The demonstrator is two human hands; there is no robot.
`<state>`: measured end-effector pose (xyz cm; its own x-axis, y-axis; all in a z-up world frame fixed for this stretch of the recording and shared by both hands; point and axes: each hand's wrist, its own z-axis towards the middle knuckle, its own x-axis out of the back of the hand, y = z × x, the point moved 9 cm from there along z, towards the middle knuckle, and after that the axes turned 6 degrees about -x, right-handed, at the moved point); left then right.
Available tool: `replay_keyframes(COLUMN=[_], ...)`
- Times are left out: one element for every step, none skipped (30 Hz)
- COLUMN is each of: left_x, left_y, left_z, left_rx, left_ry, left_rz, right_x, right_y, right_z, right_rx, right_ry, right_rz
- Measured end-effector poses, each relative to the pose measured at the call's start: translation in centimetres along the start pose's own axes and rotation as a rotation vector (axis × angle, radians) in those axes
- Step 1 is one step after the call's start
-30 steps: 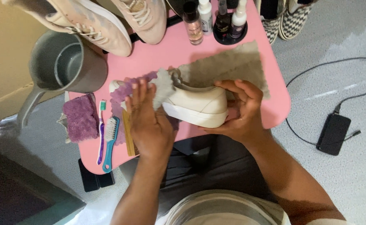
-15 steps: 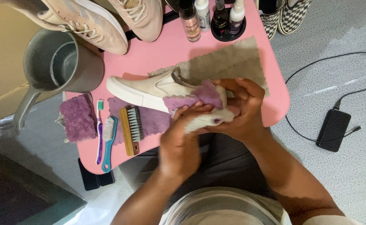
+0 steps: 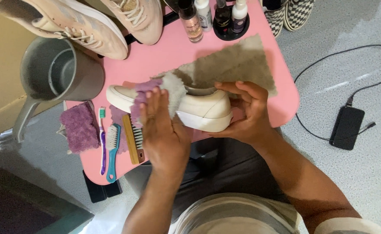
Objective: The person cleans a white slip-on shoe by brushing it with a wooden brush dipped in water and wiping it with a cloth. They repeatedly dip the brush into a metal pot of water and scrub different areas of the shoe, then wipe the surface with a cloth.
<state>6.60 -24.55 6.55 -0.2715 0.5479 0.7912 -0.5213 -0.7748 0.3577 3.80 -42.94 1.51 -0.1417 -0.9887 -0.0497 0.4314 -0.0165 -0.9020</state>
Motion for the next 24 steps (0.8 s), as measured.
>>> replay_keyframes(left_x=[-0.1, -0.4, -0.6, -0.9, -1.2, -1.5, -1.2, -1.0, -0.8, -0.4, -0.8, -1.7, -0.2, 3.3, 7.0, 6.4, 5.3, 4.0, 3.1, 0.8, -1.5, -1.4, -1.4, -1.3], left_y=[1.0, 2.0, 3.1, 3.5, 4.3, 5.1, 5.2, 5.2, 5.2, 4.8, 2.3, 0.2, 1.0, 0.8, 1.2, 0.4, 2.2, 4.2, 5.0, 7.0, 8.9, 8.9, 9.3, 9.6], left_z=[-0.3, -0.5, -0.8, -1.1, -1.4, -1.7, -1.5, -1.4, -1.3, -1.8, -2.6, -3.9, -2.3, -0.8, 0.5, 0.4, 1.5, 1.7, 2.3, 2.5, 2.4, 2.2, 1.9, 1.5], left_rx=[-0.001, -0.010, -0.019, -0.023, -0.070, -0.117, -0.122, -0.102, -0.081, -0.088, 0.177, 0.447, 0.441, 0.452, 0.456, 0.452, 0.153, -0.142, -0.144, -0.288, -0.431, -0.432, -0.488, -0.548], left_ry=[-0.004, -0.015, -0.026, -0.030, -0.044, -0.057, -0.061, -0.066, -0.072, -0.075, -0.091, -0.112, -0.117, 0.048, 0.207, 0.203, 0.084, -0.038, -0.039, -0.205, -0.370, -0.370, -0.359, -0.350], left_rz=[-0.004, -0.058, -0.112, -0.114, -0.138, -0.161, -0.162, -0.287, -0.411, -0.413, -0.640, -0.860, -0.861, -0.583, -0.304, -0.306, -0.242, -0.174, -0.175, -0.118, -0.059, -0.061, -0.045, -0.032], right_x=[-0.1, -0.1, -0.1, 0.0, 0.1, 0.1, 0.2, 0.2, 0.2, 0.2, 0.0, -0.1, 0.0, -0.2, -0.4, -0.4, -0.5, -0.5, -0.3, 0.7, 1.7, 1.9, 2.2, 2.3], right_y=[0.1, 0.4, 0.7, 0.9, 1.0, 1.1, 1.2, 1.3, 1.4, 1.2, 0.9, 0.7, 0.6, 0.1, -0.3, -0.2, -0.3, -0.3, 1.3, 3.4, 5.5, 5.2, 5.0, 4.8], right_z=[-0.1, -0.1, -0.2, -0.3, -0.3, -0.4, -0.3, -0.4, -0.4, -0.3, -0.2, -0.1, 0.3, 0.4, 0.4, 0.4, 0.3, 0.3, -0.9, -2.1, -3.3, -3.2, -3.2, -3.2], right_rx=[-0.003, -0.017, -0.031, -0.032, -0.019, -0.006, -0.006, -0.012, -0.018, -0.015, 0.001, 0.018, 0.021, 0.059, 0.097, 0.097, 0.107, 0.118, 0.118, 0.060, 0.001, 0.001, -0.004, -0.011], right_ry=[0.004, 0.008, 0.013, 0.019, 0.020, 0.022, 0.027, 0.016, 0.005, 0.011, 0.001, -0.011, -0.004, -0.026, -0.048, -0.043, -0.032, -0.025, -0.023, 0.071, 0.166, 0.167, 0.165, 0.169], right_rz=[-0.003, 0.034, 0.070, 0.069, 0.042, 0.015, 0.015, 0.043, 0.071, 0.069, 0.078, 0.087, 0.085, 0.086, 0.086, 0.084, 0.050, 0.018, 0.017, -0.112, -0.240, -0.242, -0.233, -0.225])
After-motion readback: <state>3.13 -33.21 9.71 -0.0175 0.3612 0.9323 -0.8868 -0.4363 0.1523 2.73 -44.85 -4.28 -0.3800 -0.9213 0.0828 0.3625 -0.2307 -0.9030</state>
